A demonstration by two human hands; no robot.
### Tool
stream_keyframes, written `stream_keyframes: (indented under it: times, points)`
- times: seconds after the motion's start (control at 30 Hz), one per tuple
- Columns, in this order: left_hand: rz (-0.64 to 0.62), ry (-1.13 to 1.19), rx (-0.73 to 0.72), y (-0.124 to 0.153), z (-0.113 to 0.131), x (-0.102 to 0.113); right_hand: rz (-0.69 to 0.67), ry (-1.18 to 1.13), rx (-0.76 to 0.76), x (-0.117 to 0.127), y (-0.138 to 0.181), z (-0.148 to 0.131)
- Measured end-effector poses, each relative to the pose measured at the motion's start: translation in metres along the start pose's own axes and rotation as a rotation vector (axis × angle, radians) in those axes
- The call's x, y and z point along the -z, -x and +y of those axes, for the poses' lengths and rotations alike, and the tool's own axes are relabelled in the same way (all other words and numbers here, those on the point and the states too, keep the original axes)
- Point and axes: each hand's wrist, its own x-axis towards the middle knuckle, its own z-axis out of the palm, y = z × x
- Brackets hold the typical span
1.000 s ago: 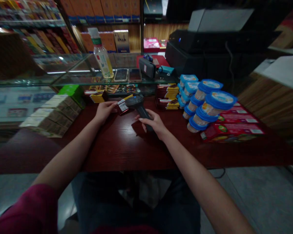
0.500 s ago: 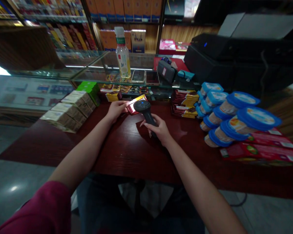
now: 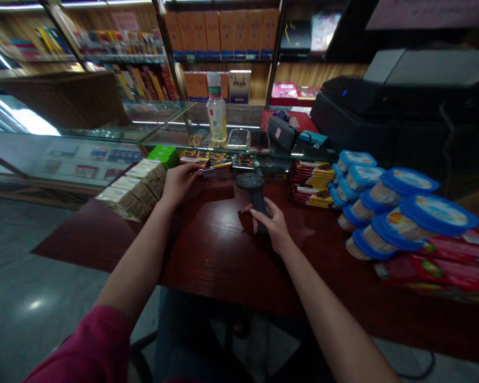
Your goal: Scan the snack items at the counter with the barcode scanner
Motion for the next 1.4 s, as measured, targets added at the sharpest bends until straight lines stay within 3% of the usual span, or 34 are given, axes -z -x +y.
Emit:
stream_keyframes:
  times: [0.13,0.5,0.77,0.97,1.4]
  points:
    - [0.136,-0.117,-0.015,0.002,-0.014,0.014,0.003,-0.018,-0.013,-0.002,0.000,-0.001]
    - [0.063,-0.452,0.214,0.006,-0.022,0.003,0.008,0.005,-0.010,-0.003,0.000,-0.003]
    - [0.031,-0.559,0.006,0.004,0.001,-0.014,0.022,0.017,-0.023,-0.006,0.001,-0.008]
    - [-0.066,-0.623,0.077,0.012,0.005,-0.030,-0.001,0.021,-0.058,-0.003,0.002,-0.006]
    - [-0.025,-0.598,0.105,0.010,-0.011,-0.036,0.030,-0.008,0.014,-0.002,0.000,0.000]
